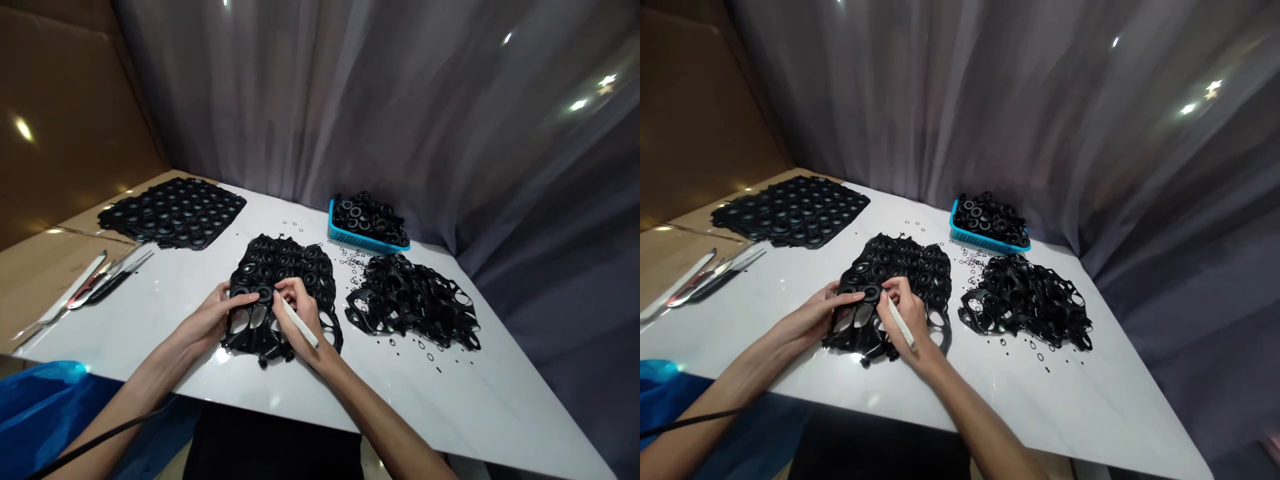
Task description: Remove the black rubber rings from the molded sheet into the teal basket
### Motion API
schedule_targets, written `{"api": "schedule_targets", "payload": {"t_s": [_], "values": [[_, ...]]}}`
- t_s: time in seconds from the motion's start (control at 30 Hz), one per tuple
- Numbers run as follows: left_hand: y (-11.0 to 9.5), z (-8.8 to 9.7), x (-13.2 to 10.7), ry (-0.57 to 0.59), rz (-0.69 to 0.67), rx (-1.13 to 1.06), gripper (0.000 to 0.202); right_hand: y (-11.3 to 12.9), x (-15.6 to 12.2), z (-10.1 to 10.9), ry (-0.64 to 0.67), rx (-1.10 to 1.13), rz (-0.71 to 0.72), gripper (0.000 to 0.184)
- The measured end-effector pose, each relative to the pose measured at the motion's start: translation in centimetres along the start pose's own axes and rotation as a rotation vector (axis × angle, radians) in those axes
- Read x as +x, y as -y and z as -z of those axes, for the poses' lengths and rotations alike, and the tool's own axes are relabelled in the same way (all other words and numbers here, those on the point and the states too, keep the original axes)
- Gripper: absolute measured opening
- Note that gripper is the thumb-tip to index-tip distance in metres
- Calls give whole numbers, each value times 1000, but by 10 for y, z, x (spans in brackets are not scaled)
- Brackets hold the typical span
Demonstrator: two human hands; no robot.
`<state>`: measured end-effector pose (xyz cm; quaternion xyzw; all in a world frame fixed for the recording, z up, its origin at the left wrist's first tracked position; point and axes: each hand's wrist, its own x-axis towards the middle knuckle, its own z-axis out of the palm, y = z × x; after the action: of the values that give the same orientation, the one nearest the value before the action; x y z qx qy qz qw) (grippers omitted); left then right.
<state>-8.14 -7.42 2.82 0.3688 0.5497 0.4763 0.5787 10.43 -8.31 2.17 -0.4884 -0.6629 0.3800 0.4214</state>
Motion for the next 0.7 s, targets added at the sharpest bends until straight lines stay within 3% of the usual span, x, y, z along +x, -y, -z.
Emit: {"api": "schedule_targets", "payload": {"t_s": [0.13,0.27,0.47,0.6,0.7], "values": [[-7,4,-3,56,189,-118,36,3,1,-2,-1,16,9,16],[-6,13,-2,133,213,-83,32,6,0,-2,-5,-4,12,16],[-8,16,7,314,225,31,43,1,-1,-2,-1,4,24,15],[-7,14,8,272,254,27,44,-7,0,-6,45,-39,68,17],[-3,14,7,206,199,83,46,-10,1,-7,66,-104,71,19]]}}
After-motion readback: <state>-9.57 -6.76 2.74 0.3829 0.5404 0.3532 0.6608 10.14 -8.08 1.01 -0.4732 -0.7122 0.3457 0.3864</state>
